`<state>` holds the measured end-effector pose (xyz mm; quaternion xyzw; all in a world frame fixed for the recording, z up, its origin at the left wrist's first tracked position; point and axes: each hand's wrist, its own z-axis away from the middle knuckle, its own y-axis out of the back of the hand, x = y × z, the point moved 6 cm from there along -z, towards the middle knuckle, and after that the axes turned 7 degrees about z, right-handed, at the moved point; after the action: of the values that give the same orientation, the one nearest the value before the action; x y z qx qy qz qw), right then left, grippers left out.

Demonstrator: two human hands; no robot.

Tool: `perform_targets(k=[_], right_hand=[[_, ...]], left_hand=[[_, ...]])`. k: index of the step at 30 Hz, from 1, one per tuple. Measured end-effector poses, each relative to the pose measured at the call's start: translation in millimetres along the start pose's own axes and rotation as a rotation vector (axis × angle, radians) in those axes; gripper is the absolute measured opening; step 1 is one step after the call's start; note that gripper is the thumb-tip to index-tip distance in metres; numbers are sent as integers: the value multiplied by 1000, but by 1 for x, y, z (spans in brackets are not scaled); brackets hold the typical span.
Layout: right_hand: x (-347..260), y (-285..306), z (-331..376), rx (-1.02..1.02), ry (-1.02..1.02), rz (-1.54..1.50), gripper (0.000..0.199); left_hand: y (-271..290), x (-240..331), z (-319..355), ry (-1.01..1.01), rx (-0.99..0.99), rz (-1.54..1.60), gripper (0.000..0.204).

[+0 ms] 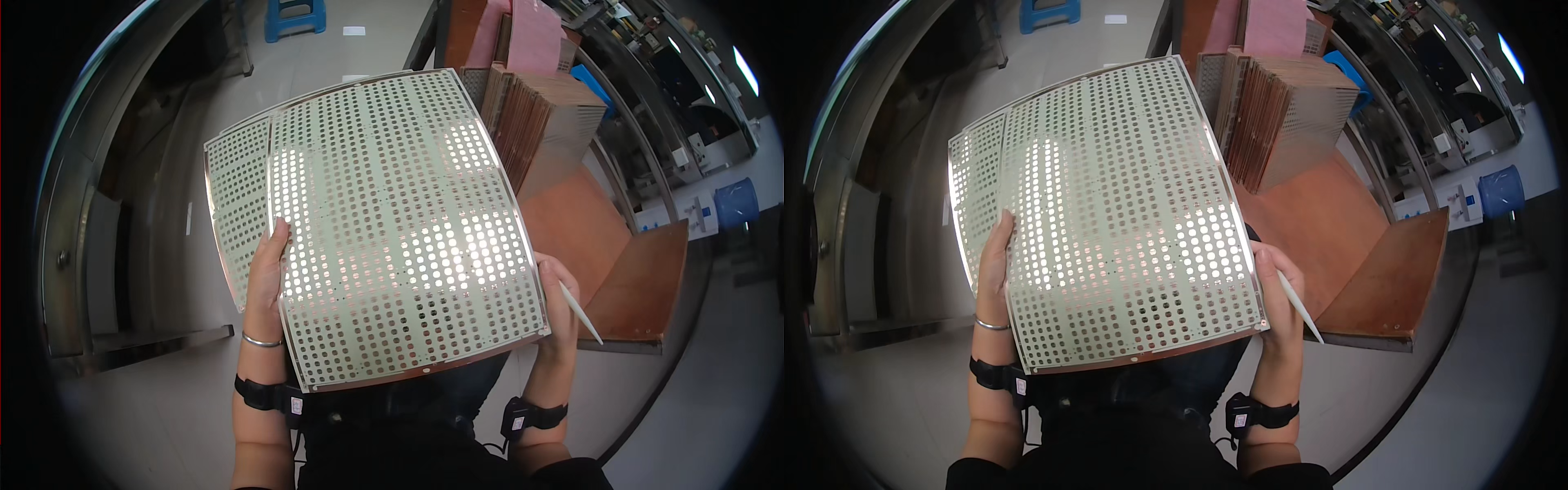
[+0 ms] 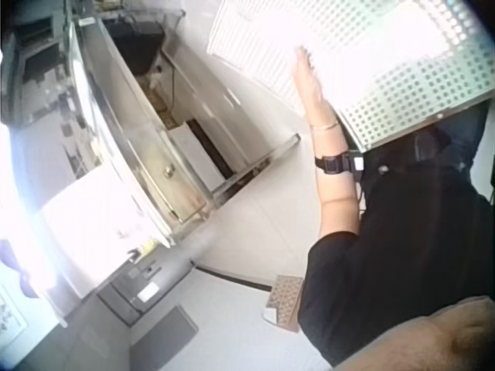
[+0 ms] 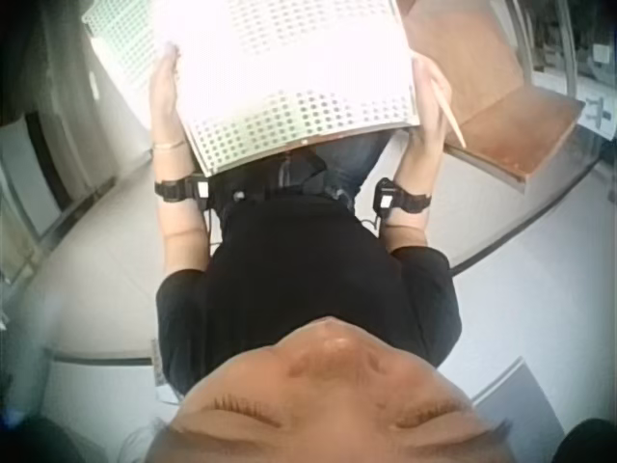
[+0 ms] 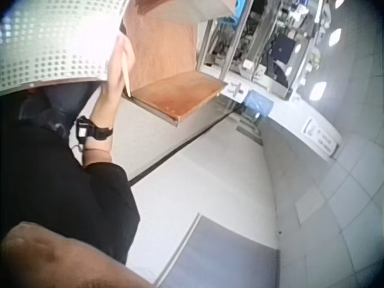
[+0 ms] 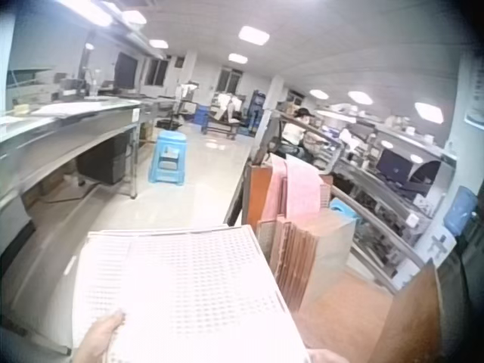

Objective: Inspecting and marking perforated metal sheets with a pen in a factory setting.

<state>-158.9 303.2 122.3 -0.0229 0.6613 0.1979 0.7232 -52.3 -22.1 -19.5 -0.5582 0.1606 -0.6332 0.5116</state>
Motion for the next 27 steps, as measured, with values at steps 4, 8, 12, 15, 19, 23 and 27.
perform_targets(k=[4,8,12,15,19,23,27], right_hand=[[6,29,3,-11,-18,23,39],[32,18,-11,-69,-49,-152,39],[44,1,-13,-180,-61,-231,37],[89,-10,-1,-270,-29,-270,35],[99,-13,0,-279,5,-199,35],[96,-7,-10,-398,84,-57,35],[100,2,-23,-366,103,79,45]], left_hand=[[-10,-16,30,28,50,118,41],[-4,12,23,-93,91,77,41],[2,48,29,-213,140,-115,40],[11,48,41,-296,152,-249,39],[4,65,40,-335,185,-451,41],[1,68,34,-325,148,-606,51],[10,87,42,-528,425,-959,65]])
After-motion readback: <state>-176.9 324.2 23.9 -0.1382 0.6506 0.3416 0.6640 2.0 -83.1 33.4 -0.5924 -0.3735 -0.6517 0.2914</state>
